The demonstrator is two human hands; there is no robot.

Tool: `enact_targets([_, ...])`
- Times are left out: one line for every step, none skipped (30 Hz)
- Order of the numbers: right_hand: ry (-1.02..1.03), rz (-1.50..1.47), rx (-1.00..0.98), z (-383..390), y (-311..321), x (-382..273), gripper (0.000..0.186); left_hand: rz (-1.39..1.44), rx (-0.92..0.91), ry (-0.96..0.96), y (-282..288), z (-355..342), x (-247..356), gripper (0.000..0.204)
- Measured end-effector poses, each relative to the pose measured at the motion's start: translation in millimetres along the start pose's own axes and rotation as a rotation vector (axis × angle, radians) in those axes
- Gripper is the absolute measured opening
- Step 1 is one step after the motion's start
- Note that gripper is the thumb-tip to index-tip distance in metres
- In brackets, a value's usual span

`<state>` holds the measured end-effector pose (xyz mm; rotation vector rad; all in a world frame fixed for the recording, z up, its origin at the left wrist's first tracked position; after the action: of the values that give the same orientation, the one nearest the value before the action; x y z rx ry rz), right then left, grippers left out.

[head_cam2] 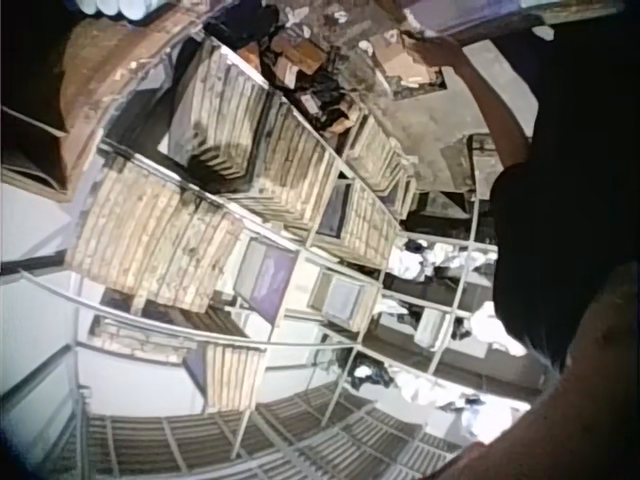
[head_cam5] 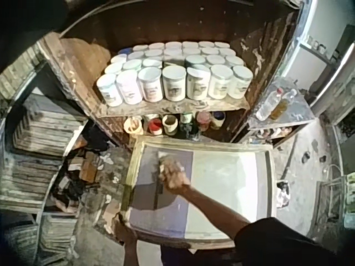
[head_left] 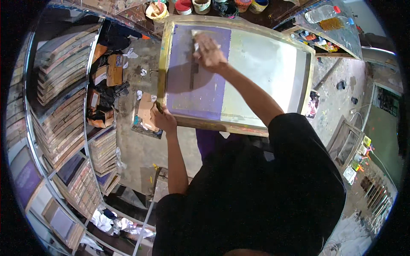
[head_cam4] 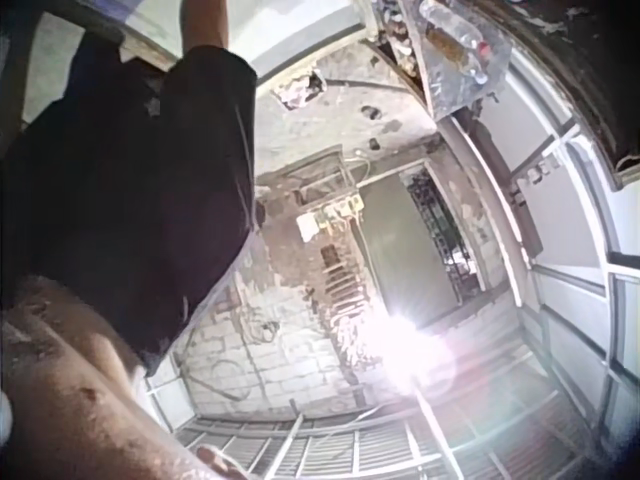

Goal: Cleaning a screen printing frame with liquid and a rag, then applying tape to the edges.

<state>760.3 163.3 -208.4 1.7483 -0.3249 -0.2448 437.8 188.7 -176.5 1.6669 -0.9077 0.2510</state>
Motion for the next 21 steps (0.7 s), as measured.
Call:
enact_targets([0.169,0.113,-0.033,8.6,0.8,-20.0,0.060,-0.003,0.001,-0.009,-1.6,-0.7,2.1,0.039])
enact_targets([0.175,0.108,-0.034,23.5,8.7,-30.9,0.060,-0.009,0.003,-0.004,2.0,2.4,-1.2,0.039])
enact_targets([0.239,-0.114,-0.087,43.9,16.4,-42.6,0.064,-0.009,-0.012,0.016,5.8,6.6,-5.4,0.039])
enact_targets([0.298,-0.331,-0.136,55.7,25.1,-43.8,0.068,-0.002,-0.025,0.032,8.3,8.0,-6.1,0.039])
enact_targets([0.303,-0.336,-0.136,55.6,35.3,-34.4,0.068,-0.002,-0.038,0.051,13.1,9.4,-8.9,0.039])
enact_targets([0.182,-0.289,-0.318,53.5,33.7,-11.9,0.068,-0.010,-0.034,0.055,17.1,10.0,-11.0,0.039])
enact_targets([0.049,-0.229,-0.499,57.4,28.6,17.0,0.067,0.006,-0.009,0.015,17.1,7.6,-3.1,0.036])
enact_targets([0.046,-0.141,-0.195,47.8,16.0,48.6,0.066,0.022,0.018,-0.024,17.0,5.3,4.6,0.033])
enact_targets([0.026,-0.035,0.107,46.4,10.1,82.1,0.066,0.056,0.033,-0.075,7.8,1.2,16.5,0.030])
enact_targets([0.032,-0.040,0.104,41.4,16.7,71.2,0.066,0.051,0.034,-0.069,6.7,3.1,12.4,0.030])
enact_targets([0.065,0.089,-0.149,33.2,5.6,51.5,0.066,0.024,0.044,-0.081,6.6,3.1,8.6,0.030])
enact_targets([0.101,0.217,-0.399,28.2,2.6,29.1,0.066,-0.005,0.055,-0.094,7.8,3.3,2.9,0.031])
enact_targets([0.138,0.349,-0.644,34.4,-0.7,17.3,0.066,-0.033,0.070,-0.107,8.4,3.3,0.7,0.031])
enact_targets([0.170,0.117,-0.391,53.9,5.3,-0.1,0.064,-0.024,0.067,-0.115,2.9,-0.1,3.0,0.031])
enact_targets([0.199,-0.108,-0.134,76.7,15.1,-11.5,0.063,-0.028,0.062,-0.096,-3.2,-3.7,4.1,0.032])
enact_targets([0.203,-0.116,-0.140,93.2,20.8,-16.0,0.063,-0.049,0.056,-0.061,2.1,1.3,-2.8,0.033])
enact_targets([0.264,-0.098,-0.192,108.5,25.4,-14.7,0.062,-0.068,0.056,-0.026,5.9,4.7,-6.9,0.035])
enact_targets([0.326,-0.074,-0.236,113.2,27.9,-7.0,0.061,-0.066,0.063,-0.023,6.3,2.2,-4.1,0.035])
enact_targets([0.094,-0.207,-0.465,99.1,36.6,16.4,0.060,-0.100,0.018,0.043,9.2,2.6,-6.4,0.036])
enact_targets([-0.141,-0.335,-0.691,86.6,44.1,38.3,0.060,-0.135,-0.026,0.112,13.3,3.8,-9.2,0.038])
enact_targets([-0.145,-0.329,-0.688,84.9,33.5,60.1,0.060,-0.155,-0.077,0.167,13.6,2.5,-6.8,0.039])
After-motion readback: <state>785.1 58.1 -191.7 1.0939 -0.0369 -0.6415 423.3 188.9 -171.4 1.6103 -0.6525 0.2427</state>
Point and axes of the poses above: each hand's wrist, its own z-axis away from the middle knuckle, its own y-axis out of the back of the hand, x = y × z, the point moved 6 cm from there along -z, towards the middle knuckle, and after that the axes turned 11 degrees about z, right-handed, at the moved point
